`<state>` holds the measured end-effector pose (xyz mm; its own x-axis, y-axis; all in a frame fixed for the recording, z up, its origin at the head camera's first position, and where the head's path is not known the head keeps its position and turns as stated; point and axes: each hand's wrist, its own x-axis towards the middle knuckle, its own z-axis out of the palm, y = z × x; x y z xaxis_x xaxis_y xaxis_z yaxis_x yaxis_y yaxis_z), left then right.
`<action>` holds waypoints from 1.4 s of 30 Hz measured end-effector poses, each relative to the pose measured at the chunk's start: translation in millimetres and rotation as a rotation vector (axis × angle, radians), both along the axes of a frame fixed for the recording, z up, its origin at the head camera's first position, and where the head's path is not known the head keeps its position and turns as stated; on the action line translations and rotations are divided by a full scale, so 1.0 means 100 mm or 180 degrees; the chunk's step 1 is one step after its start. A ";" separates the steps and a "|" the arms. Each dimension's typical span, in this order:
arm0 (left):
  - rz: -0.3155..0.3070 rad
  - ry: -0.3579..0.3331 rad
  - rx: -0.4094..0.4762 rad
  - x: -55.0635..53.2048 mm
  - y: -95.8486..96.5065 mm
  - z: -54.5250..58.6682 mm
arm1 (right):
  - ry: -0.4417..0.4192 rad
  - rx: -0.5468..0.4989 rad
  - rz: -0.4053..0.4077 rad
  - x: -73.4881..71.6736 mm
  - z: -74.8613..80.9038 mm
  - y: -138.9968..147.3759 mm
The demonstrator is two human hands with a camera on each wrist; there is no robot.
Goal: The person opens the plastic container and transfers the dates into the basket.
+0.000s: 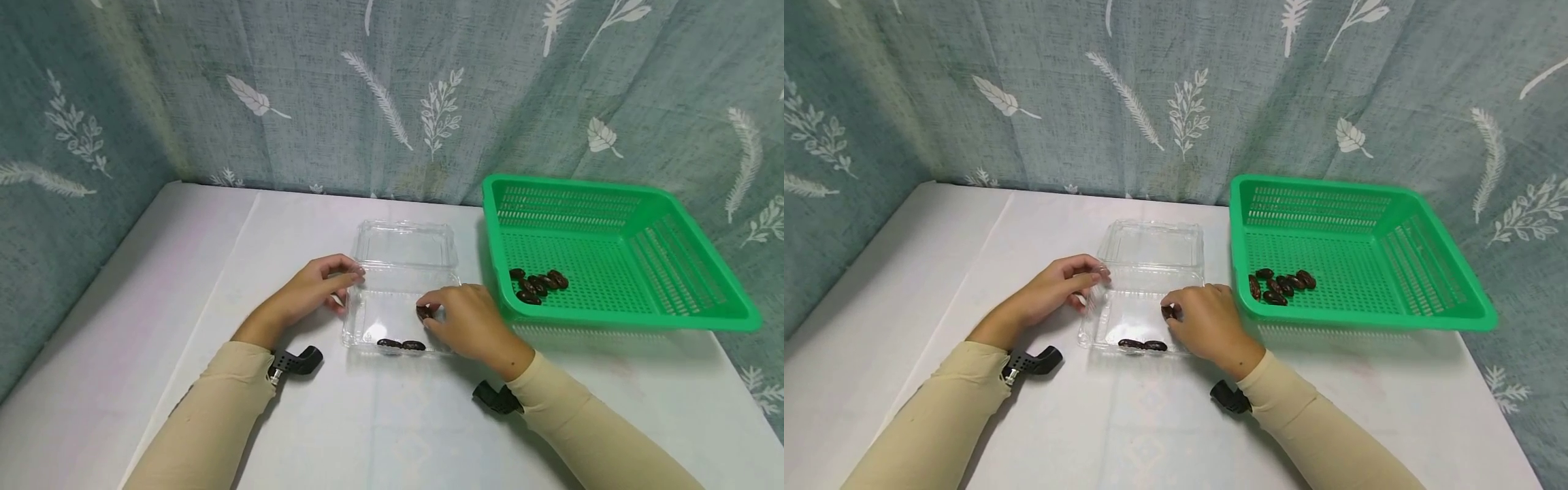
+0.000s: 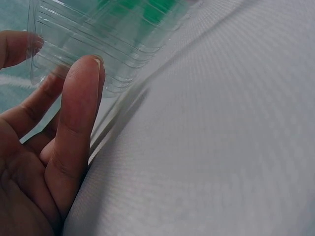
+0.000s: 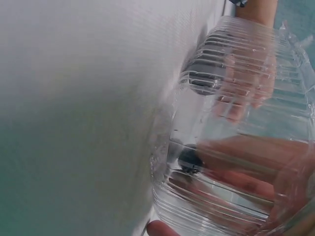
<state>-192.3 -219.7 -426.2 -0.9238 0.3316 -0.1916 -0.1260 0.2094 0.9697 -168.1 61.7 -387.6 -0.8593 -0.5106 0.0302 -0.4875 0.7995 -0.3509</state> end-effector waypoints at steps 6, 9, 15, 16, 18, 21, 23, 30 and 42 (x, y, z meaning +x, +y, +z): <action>-0.0013 -0.0038 -0.0032 0.02 -0.01 0.00 | -0.0040 -0.0134 -0.0064 0.03 -0.01 0.00; -0.0034 -0.0030 0.0000 0.02 0.00 0.01 | 0.0063 -0.0268 -0.0095 0.05 -0.01 0.02; -0.0029 0.0011 0.0014 0.02 0.00 0.03 | 0.0387 -0.0457 -0.0109 0.09 0.00 0.05; -0.0029 0.0010 0.0006 0.02 0.00 0.03 | 0.0426 -0.0471 -0.0117 0.10 0.00 0.06; -0.0038 0.0011 -0.0005 0.02 0.00 0.03 | 0.0522 -0.0491 -0.0134 0.12 0.00 0.07; -0.0047 0.0031 -0.0003 0.01 0.00 0.03 | 0.0676 -0.0496 -0.0141 0.17 0.00 0.09; -0.0045 0.0049 0.0002 0.01 0.00 0.03 | 0.0788 -0.0486 -0.0131 0.19 0.00 0.11; -0.0046 0.0019 -0.0019 0.00 0.00 0.02 | 0.1158 -0.0478 -0.0047 0.21 -0.01 0.12; -0.0013 0.0020 -0.0058 -0.01 0.00 0.02 | 0.1606 -0.0750 0.0064 0.17 -0.03 0.10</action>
<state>-193.3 -219.6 -423.9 -0.9236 0.3319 -0.1918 -0.1189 0.2276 0.9665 -151.5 71.4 -391.0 -0.6988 -0.4565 0.5507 -0.6557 0.7165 -0.2381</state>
